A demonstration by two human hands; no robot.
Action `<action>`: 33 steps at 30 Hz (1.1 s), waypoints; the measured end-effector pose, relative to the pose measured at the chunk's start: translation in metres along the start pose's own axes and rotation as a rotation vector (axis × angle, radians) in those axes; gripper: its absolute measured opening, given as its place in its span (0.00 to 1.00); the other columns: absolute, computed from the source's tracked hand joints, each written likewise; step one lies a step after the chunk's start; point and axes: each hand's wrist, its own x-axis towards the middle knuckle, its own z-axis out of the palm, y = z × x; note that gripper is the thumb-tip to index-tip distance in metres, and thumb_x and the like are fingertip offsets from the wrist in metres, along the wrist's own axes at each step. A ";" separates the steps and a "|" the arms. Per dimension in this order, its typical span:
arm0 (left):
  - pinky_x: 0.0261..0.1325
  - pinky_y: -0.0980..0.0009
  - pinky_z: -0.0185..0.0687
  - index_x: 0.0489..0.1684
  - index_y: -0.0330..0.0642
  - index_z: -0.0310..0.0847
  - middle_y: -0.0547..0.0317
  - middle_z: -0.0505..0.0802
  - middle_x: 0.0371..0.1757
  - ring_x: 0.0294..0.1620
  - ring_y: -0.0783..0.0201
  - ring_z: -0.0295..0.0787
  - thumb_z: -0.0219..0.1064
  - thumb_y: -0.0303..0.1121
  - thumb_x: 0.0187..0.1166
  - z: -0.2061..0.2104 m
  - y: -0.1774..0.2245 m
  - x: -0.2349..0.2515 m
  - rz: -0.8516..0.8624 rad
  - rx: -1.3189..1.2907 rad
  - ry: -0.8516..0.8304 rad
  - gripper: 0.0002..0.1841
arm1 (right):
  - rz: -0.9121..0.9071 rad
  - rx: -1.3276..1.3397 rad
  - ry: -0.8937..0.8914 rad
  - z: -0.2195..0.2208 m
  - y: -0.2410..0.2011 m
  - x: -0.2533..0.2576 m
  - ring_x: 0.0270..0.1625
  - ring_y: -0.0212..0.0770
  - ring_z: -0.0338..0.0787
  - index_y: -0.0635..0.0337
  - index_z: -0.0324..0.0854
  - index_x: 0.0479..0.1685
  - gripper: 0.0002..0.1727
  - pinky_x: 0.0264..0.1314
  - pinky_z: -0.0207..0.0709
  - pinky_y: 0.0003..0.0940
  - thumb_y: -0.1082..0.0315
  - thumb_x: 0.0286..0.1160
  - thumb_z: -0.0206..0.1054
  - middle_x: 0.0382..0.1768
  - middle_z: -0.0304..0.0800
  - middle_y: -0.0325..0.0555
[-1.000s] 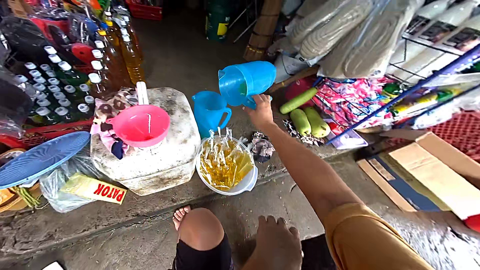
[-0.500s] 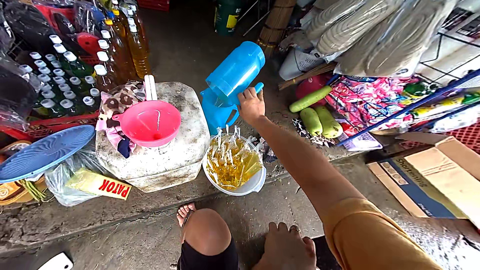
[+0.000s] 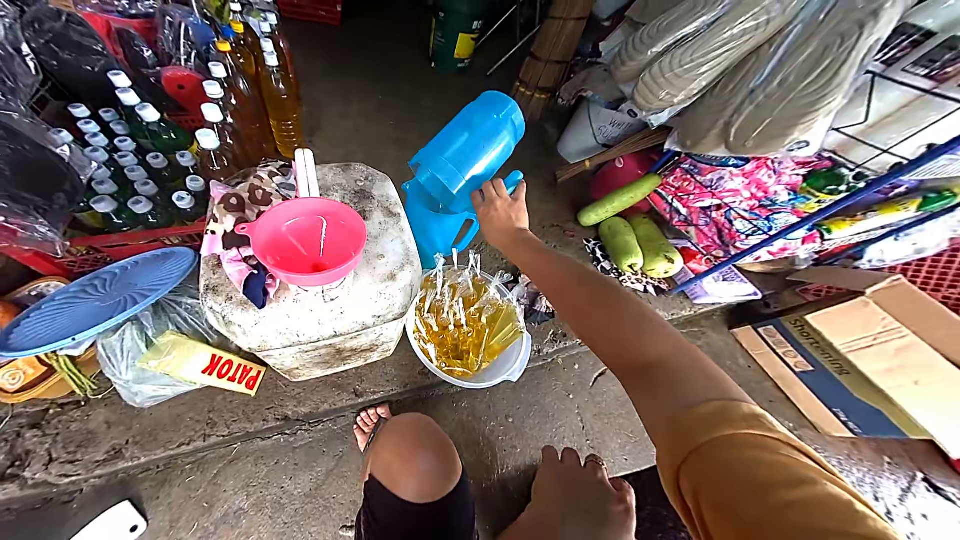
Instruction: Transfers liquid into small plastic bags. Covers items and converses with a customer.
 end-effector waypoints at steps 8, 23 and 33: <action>0.68 0.38 0.72 0.75 0.35 0.75 0.33 0.81 0.74 0.75 0.34 0.76 0.58 0.50 0.89 0.008 -0.001 0.003 -0.005 -0.020 0.047 0.28 | -0.041 -0.018 -0.031 -0.002 -0.004 0.001 0.83 0.64 0.71 0.61 0.82 0.69 0.23 0.80 0.40 0.87 0.85 0.76 0.62 0.71 0.82 0.56; 0.68 0.37 0.71 0.76 0.34 0.74 0.31 0.81 0.73 0.75 0.33 0.76 0.59 0.49 0.89 0.010 -0.001 -0.001 0.010 -0.034 0.055 0.28 | -0.031 -0.048 -0.071 0.000 -0.007 -0.001 0.85 0.64 0.67 0.59 0.81 0.71 0.27 0.80 0.36 0.89 0.86 0.72 0.64 0.74 0.81 0.53; 0.66 0.37 0.72 0.75 0.33 0.75 0.31 0.82 0.73 0.74 0.33 0.76 0.59 0.49 0.89 0.011 -0.003 -0.004 0.020 -0.041 0.078 0.28 | -0.029 -0.075 -0.082 -0.003 -0.008 0.004 0.85 0.65 0.66 0.60 0.81 0.71 0.26 0.79 0.36 0.89 0.87 0.73 0.63 0.73 0.80 0.54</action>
